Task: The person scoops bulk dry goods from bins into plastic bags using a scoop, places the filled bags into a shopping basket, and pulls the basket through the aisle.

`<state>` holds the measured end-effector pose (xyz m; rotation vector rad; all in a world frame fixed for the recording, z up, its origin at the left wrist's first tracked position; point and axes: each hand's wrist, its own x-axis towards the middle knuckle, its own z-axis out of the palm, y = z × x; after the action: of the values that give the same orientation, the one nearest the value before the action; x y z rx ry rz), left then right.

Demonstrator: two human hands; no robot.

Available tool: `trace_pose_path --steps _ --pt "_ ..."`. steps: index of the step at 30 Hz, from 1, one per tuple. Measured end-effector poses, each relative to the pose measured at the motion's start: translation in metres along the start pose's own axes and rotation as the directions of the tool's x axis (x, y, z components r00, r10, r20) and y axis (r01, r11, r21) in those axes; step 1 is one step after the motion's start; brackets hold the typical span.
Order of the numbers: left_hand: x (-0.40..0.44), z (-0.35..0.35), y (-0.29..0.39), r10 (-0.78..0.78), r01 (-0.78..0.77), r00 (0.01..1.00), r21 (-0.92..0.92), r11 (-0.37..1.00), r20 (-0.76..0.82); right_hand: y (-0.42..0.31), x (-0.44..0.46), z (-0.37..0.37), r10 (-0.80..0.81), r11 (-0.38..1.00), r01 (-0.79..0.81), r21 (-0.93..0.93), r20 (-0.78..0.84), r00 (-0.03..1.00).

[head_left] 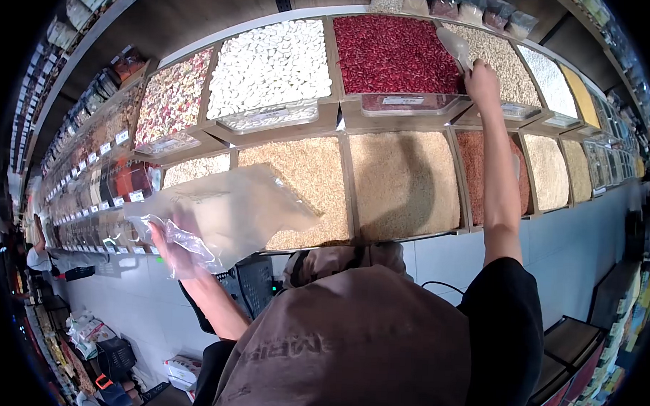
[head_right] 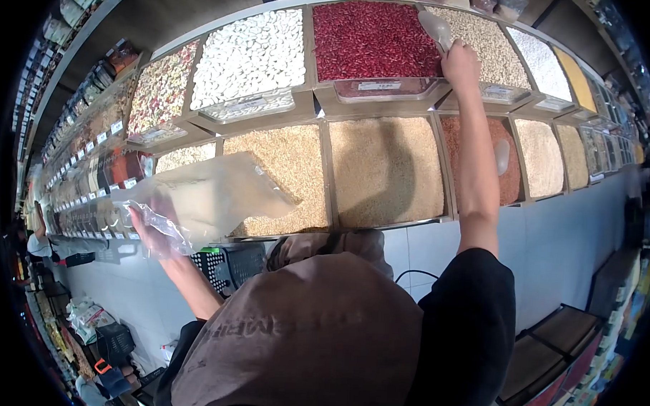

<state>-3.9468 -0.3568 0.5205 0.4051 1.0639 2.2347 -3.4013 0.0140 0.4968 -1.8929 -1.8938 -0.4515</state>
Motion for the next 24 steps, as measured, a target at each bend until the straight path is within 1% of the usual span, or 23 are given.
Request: trace_pose_path --steps 2,3,4,6,7,8,9,10,11,12,13,14,15,16,17,18,20,21,22,23,24 --pt "-0.016 0.011 0.01 0.007 -0.008 1.0 0.016 1.0 0.026 0.008 -0.003 0.011 0.072 0.996 -0.066 -0.067 0.09 0.993" --pt "-0.022 0.009 0.009 0.04 -0.037 0.994 -0.034 0.999 0.105 0.01 0.0 0.012 0.093 0.995 -0.097 0.01 0.171 0.981" --pt "-0.027 0.009 0.007 0.038 -0.034 0.994 -0.036 0.999 0.102 0.011 -0.001 0.015 0.091 0.996 -0.094 0.007 0.172 0.981" --pt "-0.038 0.009 0.003 0.049 -0.016 0.946 -0.105 0.994 0.32 0.01 -0.004 0.019 0.088 0.996 -0.09 0.016 0.065 0.994" --pt "-0.043 0.016 -0.005 0.024 0.001 0.971 -0.107 0.994 0.238 0.012 -0.003 0.023 0.081 0.996 -0.083 0.016 0.064 0.995" --pt "-0.043 0.018 -0.015 0.025 0.016 0.955 -0.137 0.99 0.296 0.013 -0.003 0.026 0.104 0.994 -0.106 0.03 0.062 0.993" --pt "-0.057 0.04 -0.017 -0.073 0.076 0.992 -0.022 0.997 0.105 0.015 0.0 0.031 0.127 0.991 -0.129 0.046 0.06 0.99" --pt "-0.069 0.059 -0.017 -0.149 0.156 0.984 0.077 0.985 -0.099 0.02 0.004 0.038 0.12 0.991 -0.122 0.05 0.055 0.991" --pt "-0.064 0.044 -0.031 -0.156 0.146 0.985 0.119 0.982 0.078 0.026 0.009 0.043 0.12 0.991 -0.123 0.051 0.054 0.991" --pt "-0.061 0.034 -0.046 -0.184 0.152 0.971 0.203 0.967 0.153 0.029 0.011 0.047 0.122 0.991 -0.125 0.052 0.054 0.991" --pt "-0.058 0.029 -0.059 -0.212 0.143 0.951 0.286 0.948 0.226 0.026 0.01 0.043 0.128 0.991 -0.129 0.025 0.01 0.992" --pt "-0.058 0.028 -0.074 -0.253 0.158 0.948 0.405 0.9 0.193 0.024 0.011 0.04 0.122 0.992 -0.122 0.027 0.013 0.992" --pt "-0.058 0.021 -0.091 -0.281 0.217 0.946 0.328 0.919 0.163 0.019 0.01 0.033 0.153 0.986 -0.152 0.061 -0.004 0.988" --pt "-0.065 0.034 -0.094 -0.3 0.257 0.95 0.322 0.911 0.09 0.017 0.008 0.029 0.186 0.979 -0.183 0.094 -0.017 0.982" --pt "-0.072 0.046 -0.096 -0.316 0.296 0.948 0.31 0.904 0.017 0.014 0.005 0.026 0.148 0.981 -0.133 0.141 -0.1 0.984" --pt "-0.072 0.044 -0.099 -0.317 0.298 0.948 0.309 0.903 0.013 0.011 0.004 0.019 0.145 0.981 -0.13 0.141 -0.097 0.985" --pt "-0.071 0.032 -0.113 -0.379 0.378 0.923 0.322 0.868 -0.064 -0.003 0.002 0.003 0.115 0.917 -0.078 0.392 -0.07 0.991" --pt "-0.064 0.022 -0.108 -0.477 0.439 0.879 0.409 0.8 -0.01 -0.007 0.003 0.0 0.115 0.917 -0.078 0.392 -0.071 0.991" --pt "-0.063 0.018 -0.111 -0.476 0.437 0.879 0.41 0.8 -0.008 -0.012 0.004 -0.002 0.096 0.878 -0.092 0.47 0.015 0.995" --pt "-0.064 0.015 -0.113 -0.465 0.405 0.885 0.45 0.796 0.026 -0.017 0.004 -0.005 0.071 0.832 -0.114 0.543 0.099 0.993" --pt "-0.066 0.022 -0.108 -0.456 0.372 0.888 0.488 0.789 0.06 -0.025 0.003 -0.014 0.076 0.833 -0.117 0.541 0.098 0.992"
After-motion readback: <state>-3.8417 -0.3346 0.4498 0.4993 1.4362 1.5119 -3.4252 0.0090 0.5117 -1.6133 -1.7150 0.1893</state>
